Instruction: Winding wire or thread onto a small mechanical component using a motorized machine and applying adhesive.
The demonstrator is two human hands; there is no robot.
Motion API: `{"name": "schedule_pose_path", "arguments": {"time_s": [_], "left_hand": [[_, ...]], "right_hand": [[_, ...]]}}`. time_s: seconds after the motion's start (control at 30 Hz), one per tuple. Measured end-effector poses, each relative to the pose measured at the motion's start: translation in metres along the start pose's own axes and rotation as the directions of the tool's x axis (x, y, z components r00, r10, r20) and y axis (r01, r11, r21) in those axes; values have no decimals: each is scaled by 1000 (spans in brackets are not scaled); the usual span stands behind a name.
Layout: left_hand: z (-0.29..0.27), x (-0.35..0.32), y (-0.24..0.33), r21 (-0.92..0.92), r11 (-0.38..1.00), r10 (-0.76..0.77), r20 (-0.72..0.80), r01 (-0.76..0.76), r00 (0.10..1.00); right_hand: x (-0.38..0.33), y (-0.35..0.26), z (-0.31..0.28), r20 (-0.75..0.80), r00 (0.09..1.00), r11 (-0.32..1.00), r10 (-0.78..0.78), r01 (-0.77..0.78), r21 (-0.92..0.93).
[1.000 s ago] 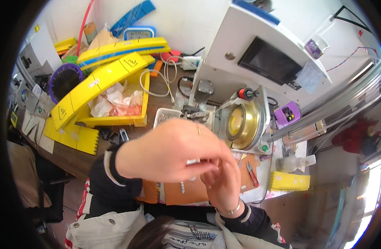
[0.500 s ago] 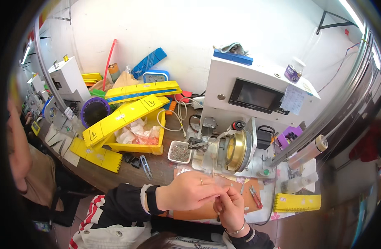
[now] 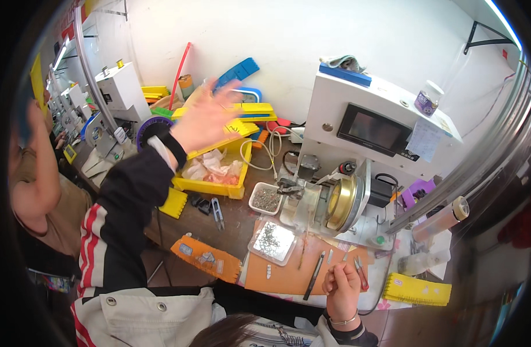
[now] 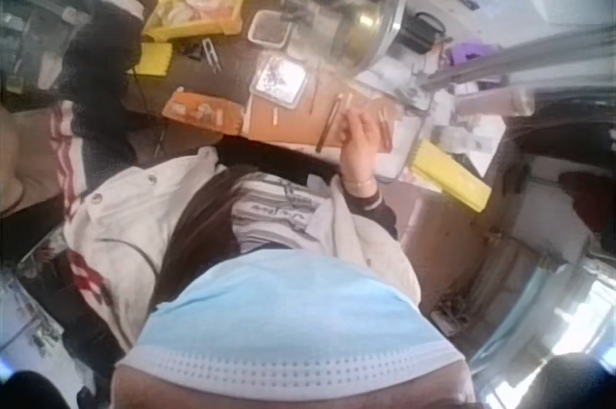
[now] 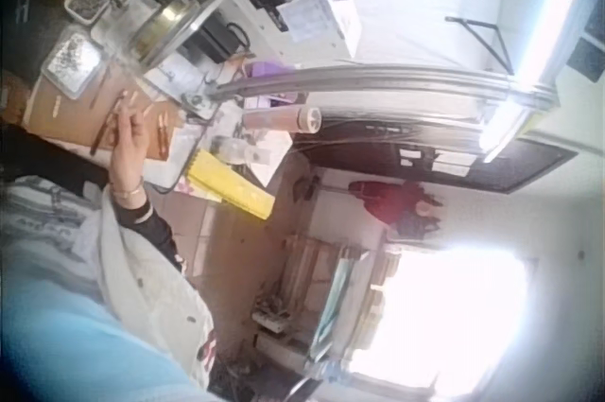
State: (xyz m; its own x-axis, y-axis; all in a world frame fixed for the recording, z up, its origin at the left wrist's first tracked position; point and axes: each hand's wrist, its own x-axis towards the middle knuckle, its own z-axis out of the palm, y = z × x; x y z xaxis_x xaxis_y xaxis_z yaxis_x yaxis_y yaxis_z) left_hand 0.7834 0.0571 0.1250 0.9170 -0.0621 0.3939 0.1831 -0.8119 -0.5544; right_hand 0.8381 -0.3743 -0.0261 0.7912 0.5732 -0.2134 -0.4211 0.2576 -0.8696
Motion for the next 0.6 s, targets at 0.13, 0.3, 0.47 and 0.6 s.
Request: {"name": "schedule_pose_path", "arguments": {"time_s": [0.13, 0.3, 0.47, 0.6], "left_hand": [[39, -49, -64, 220, 934, -302, 54, 283, 952], [49, -75, -56, 367, 840, -460, 92, 399, 883], [39, -60, 6, 119, 967, -248, 223, 226, 943], [45, -57, 31, -43, 987, -142, 220, 155, 965]], "right_hand": [[-3, 4, -6, -10, 999, 999, 31, -31, 7], [-6, 6, -8, 33, 997, 997, 76, -75, -26], [-11, 9, -14, 31, 995, 993, 91, -88, -75], [-12, 12, -20, 26, 994, 993, 110, -108, -53]]}}
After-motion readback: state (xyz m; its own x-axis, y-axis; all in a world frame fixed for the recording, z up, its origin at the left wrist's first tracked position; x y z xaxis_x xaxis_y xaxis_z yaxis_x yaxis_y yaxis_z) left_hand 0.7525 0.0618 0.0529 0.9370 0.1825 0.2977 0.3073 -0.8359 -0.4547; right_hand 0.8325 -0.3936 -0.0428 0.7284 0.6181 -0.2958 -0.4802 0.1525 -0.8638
